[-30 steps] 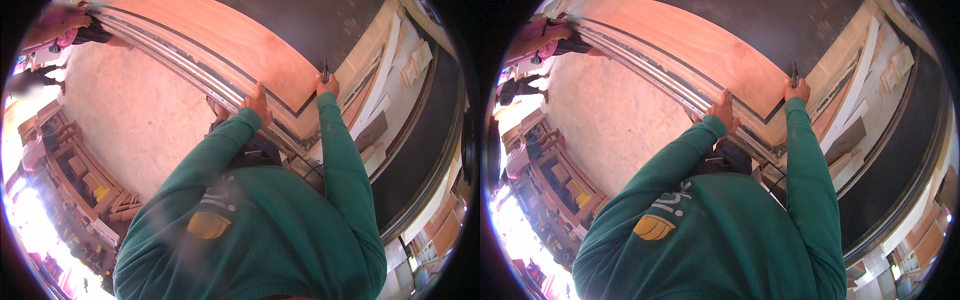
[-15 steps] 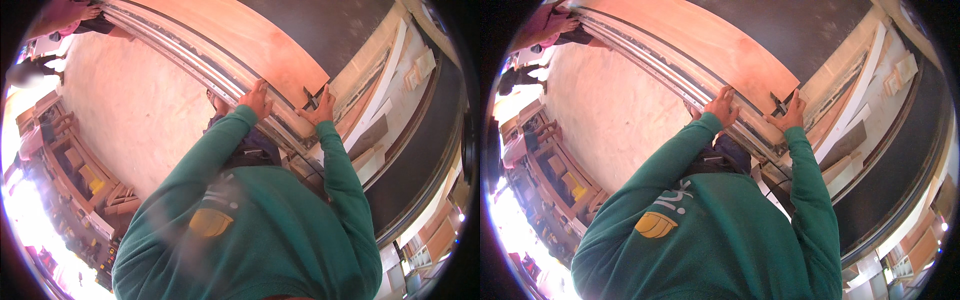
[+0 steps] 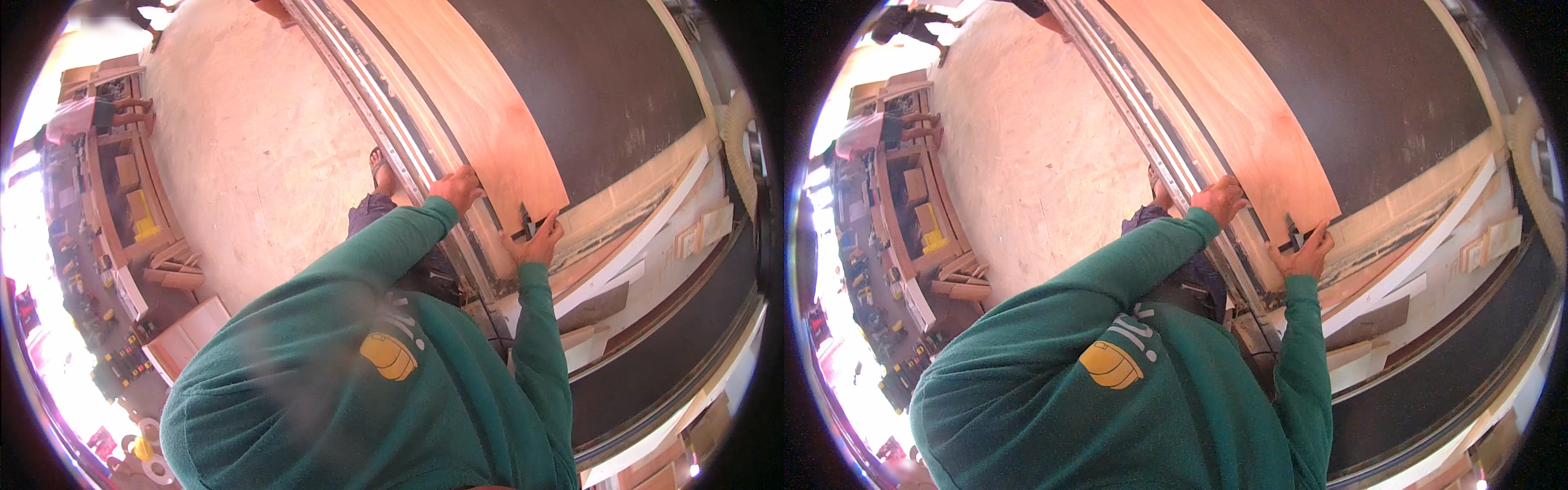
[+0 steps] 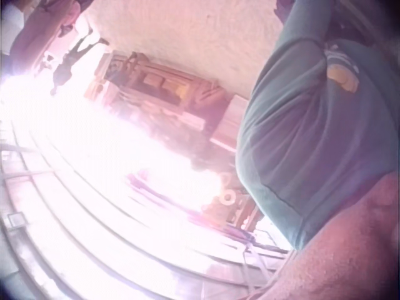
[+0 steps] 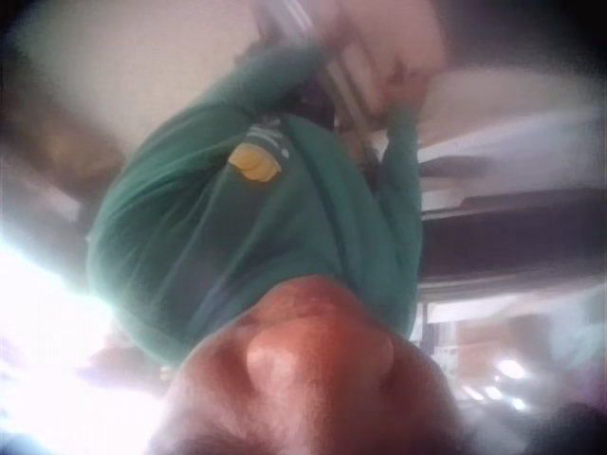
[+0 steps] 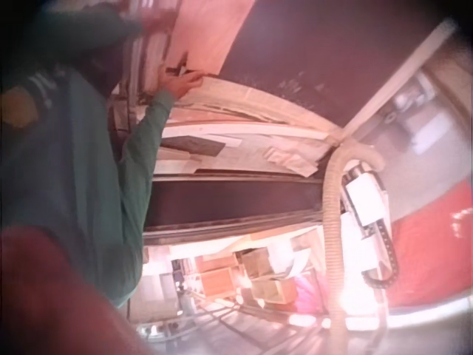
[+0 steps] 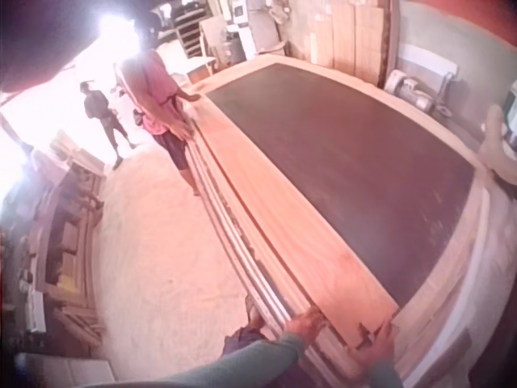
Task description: The person uses a utility knife to cut a strip of wood veneer along a straight edge on a large workbench. They repeatedly score the veneer, lift the cut strip, and remove it while a coworker assists by holding the material.
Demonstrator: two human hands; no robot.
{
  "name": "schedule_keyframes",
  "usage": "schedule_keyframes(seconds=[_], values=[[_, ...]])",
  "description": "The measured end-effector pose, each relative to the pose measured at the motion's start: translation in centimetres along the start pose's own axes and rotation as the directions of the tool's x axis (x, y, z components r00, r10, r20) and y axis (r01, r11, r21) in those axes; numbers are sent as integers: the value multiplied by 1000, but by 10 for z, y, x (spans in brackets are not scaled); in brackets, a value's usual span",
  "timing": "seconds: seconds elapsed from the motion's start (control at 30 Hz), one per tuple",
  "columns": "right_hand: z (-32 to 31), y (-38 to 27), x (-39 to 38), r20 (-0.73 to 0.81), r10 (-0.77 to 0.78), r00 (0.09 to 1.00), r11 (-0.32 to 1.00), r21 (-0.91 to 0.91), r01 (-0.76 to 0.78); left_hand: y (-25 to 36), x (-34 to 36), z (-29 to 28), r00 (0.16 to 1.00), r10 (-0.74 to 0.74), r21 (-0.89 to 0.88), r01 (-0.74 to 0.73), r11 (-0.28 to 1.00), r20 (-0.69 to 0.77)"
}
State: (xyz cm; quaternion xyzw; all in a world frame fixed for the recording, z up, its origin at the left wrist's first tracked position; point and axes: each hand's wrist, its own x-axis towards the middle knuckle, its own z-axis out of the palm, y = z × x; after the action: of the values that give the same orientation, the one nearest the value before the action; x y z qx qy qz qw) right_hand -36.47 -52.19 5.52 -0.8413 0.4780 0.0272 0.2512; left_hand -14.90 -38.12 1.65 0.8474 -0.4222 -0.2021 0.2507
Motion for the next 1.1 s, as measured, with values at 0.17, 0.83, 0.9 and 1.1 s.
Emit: schedule_keyframes(seconds=[0.17,0.83,0.9,1.1], values=[[1,0,-2,-44,-74,996,997,10,75,-12,7,12,985,168,71,-166,983,-22],[-1,-8,1,-10,24,1000,999,-25,-24,-15,19,10,957,291,100,-289,952,-1],[-4,-7,0,-21,9,1000,1000,-3,-9,-16,21,9,960,279,76,-276,958,-33],[-14,17,16,-155,-62,986,967,234,97,-7,7,0,993,112,23,-113,993,45]])
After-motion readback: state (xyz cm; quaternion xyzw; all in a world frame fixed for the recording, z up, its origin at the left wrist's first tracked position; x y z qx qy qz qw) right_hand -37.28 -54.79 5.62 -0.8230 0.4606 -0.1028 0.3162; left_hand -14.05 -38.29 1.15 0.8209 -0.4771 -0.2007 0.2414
